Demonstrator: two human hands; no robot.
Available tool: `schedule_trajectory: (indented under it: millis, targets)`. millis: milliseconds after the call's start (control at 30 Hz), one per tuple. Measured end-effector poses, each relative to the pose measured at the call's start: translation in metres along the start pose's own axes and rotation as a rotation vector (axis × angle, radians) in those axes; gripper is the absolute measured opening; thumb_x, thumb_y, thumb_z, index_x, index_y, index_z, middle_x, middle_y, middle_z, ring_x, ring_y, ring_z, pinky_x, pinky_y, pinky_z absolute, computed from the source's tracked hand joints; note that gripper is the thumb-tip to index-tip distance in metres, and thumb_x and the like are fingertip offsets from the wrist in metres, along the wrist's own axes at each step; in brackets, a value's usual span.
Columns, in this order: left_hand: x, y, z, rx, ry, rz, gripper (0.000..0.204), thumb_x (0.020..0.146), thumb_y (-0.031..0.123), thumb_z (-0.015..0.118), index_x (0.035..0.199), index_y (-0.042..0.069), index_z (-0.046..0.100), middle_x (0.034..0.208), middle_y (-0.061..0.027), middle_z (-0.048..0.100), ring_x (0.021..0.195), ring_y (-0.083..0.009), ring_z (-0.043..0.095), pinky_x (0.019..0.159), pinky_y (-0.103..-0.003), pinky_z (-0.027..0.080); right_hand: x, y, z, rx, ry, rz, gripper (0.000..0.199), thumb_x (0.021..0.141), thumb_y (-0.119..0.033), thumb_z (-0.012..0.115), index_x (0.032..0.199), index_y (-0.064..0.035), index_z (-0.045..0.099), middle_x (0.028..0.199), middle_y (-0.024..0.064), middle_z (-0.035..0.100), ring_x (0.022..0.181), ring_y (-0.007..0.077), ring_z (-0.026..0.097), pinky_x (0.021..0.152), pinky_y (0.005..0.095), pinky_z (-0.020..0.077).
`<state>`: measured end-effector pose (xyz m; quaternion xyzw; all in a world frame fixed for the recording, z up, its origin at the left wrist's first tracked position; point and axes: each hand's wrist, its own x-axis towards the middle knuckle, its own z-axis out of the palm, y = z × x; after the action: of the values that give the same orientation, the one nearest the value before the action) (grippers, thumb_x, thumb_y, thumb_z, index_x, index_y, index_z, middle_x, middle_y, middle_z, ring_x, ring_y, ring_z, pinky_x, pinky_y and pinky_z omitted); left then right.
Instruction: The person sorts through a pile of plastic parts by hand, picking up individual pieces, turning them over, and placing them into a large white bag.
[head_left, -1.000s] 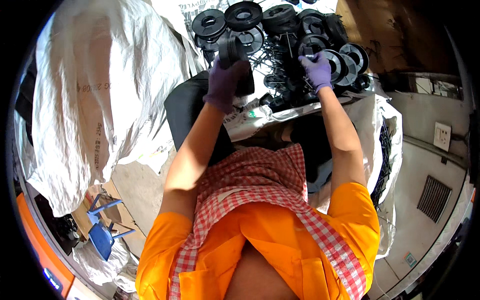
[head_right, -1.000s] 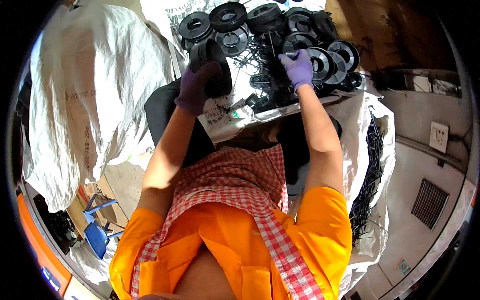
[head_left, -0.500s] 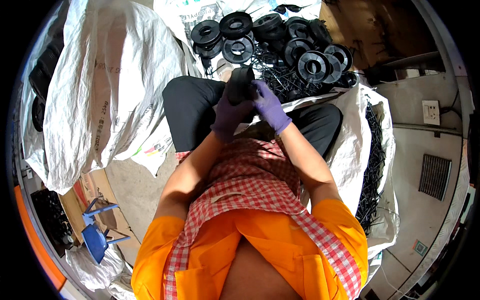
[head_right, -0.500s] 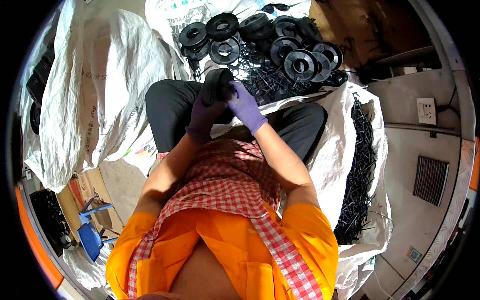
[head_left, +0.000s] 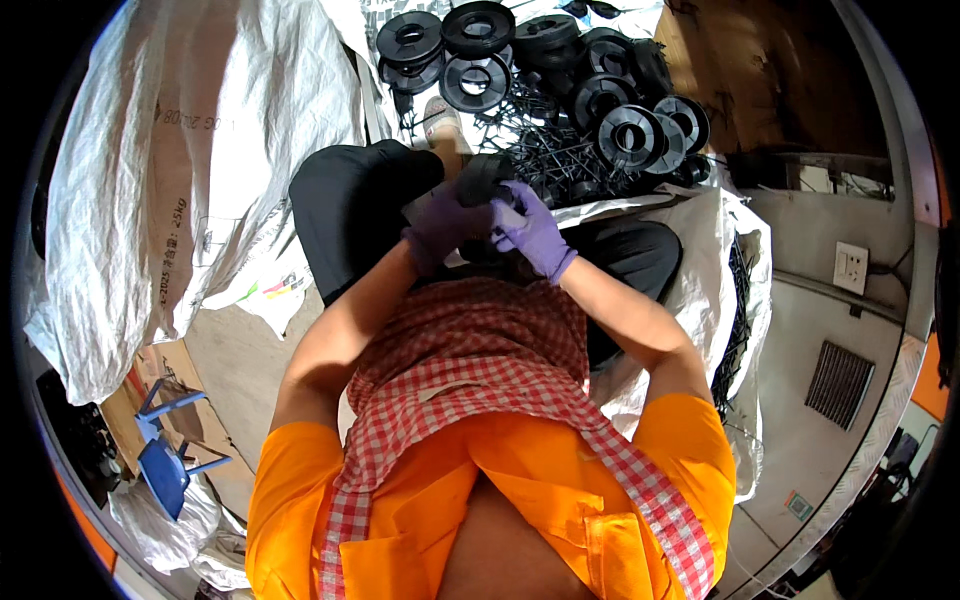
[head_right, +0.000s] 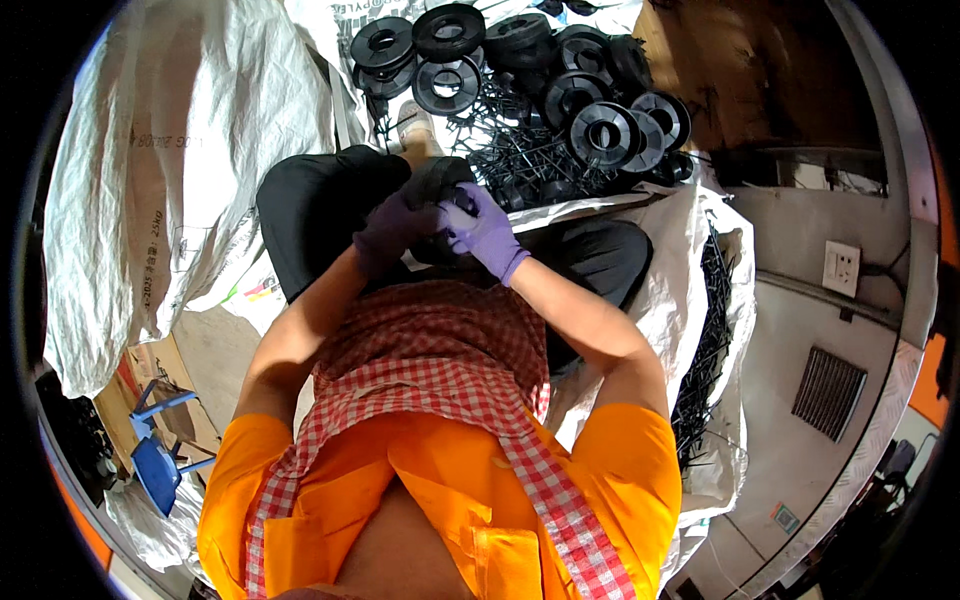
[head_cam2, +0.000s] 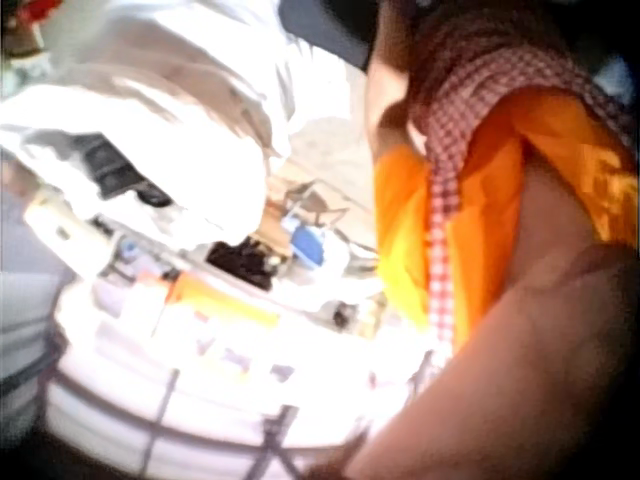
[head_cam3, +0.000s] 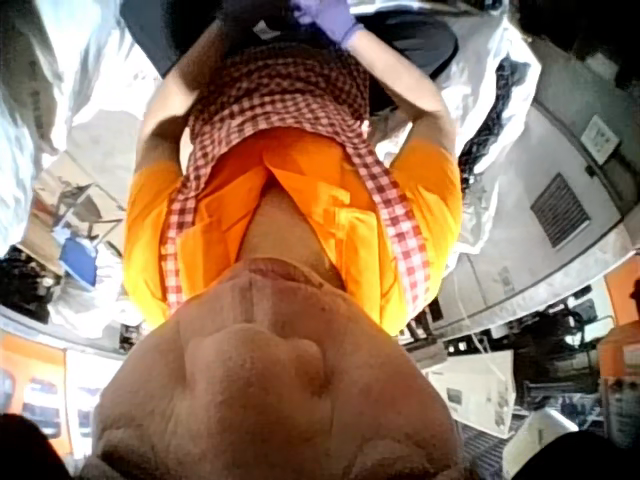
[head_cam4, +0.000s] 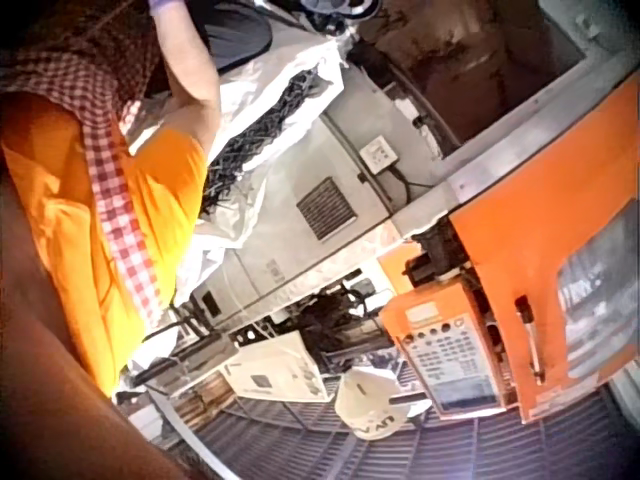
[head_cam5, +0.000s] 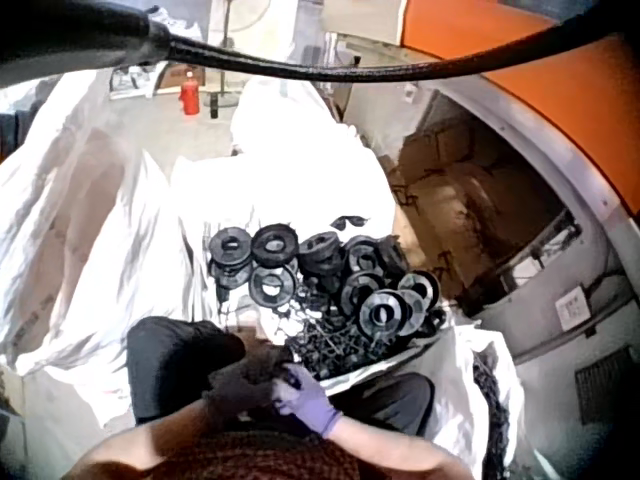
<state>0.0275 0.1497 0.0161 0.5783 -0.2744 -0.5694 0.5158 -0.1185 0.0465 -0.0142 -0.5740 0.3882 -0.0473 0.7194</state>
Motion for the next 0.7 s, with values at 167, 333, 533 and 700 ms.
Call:
schedule_trajectory:
  millis: [167,333,533,700]
  targets:
    - [0.014,-0.028,0.001,-0.097,0.053,0.108,0.051,0.077,0.016,0.068,0.124,0.006,0.051,0.107,-0.0036,0.062,0.1,-0.0128,0.054,0.084,-0.029,0.046,0.005,-0.001,0.004,0.218,0.015,0.054,0.056,0.083,-0.029,0.07,0.126,-0.007,0.042,0.104,0.0096,0.058,0.093,0.0231,0.06,0.083,0.0349,0.0504]
    - [0.031,-0.018,-0.031,-0.087,-0.307,-0.168,0.032,0.077,0.017,0.067,0.107,0.007,0.059,0.092,-0.005,0.062,0.085,-0.0164,0.057,0.073,-0.03,0.047,0.009,0.008,-0.019,-0.966,-0.219,-1.127,0.044,0.078,-0.018,0.071,0.117,-0.009,0.053,0.121,0.0159,0.048,0.107,0.0307,0.053,0.092,0.0408,0.045]
    - [0.035,-0.026,-0.023,-0.094,-0.247,-0.263,0.044,0.073,0.019,0.07,0.113,0.006,0.057,0.091,-0.0054,0.063,0.079,-0.0138,0.059,0.071,-0.029,0.049,0.005,0.009,-0.017,-0.398,-0.03,-0.472,0.042,0.083,-0.014,0.068,0.119,-0.0073,0.049,0.109,0.0106,0.059,0.102,0.0215,0.058,0.089,0.037,0.0477]
    - [0.023,-0.024,-0.002,0.418,0.153,0.188,0.049,0.072,0.025,0.074,0.115,0.007,0.058,0.096,-0.0082,0.065,0.083,-0.0168,0.062,0.074,-0.031,0.05,0.015,0.018,-0.002,0.037,-0.08,-0.159,0.057,0.083,-0.007,0.067,0.131,-0.0056,0.036,0.109,0.0086,0.055,0.097,0.0183,0.056,0.083,0.0291,0.05]
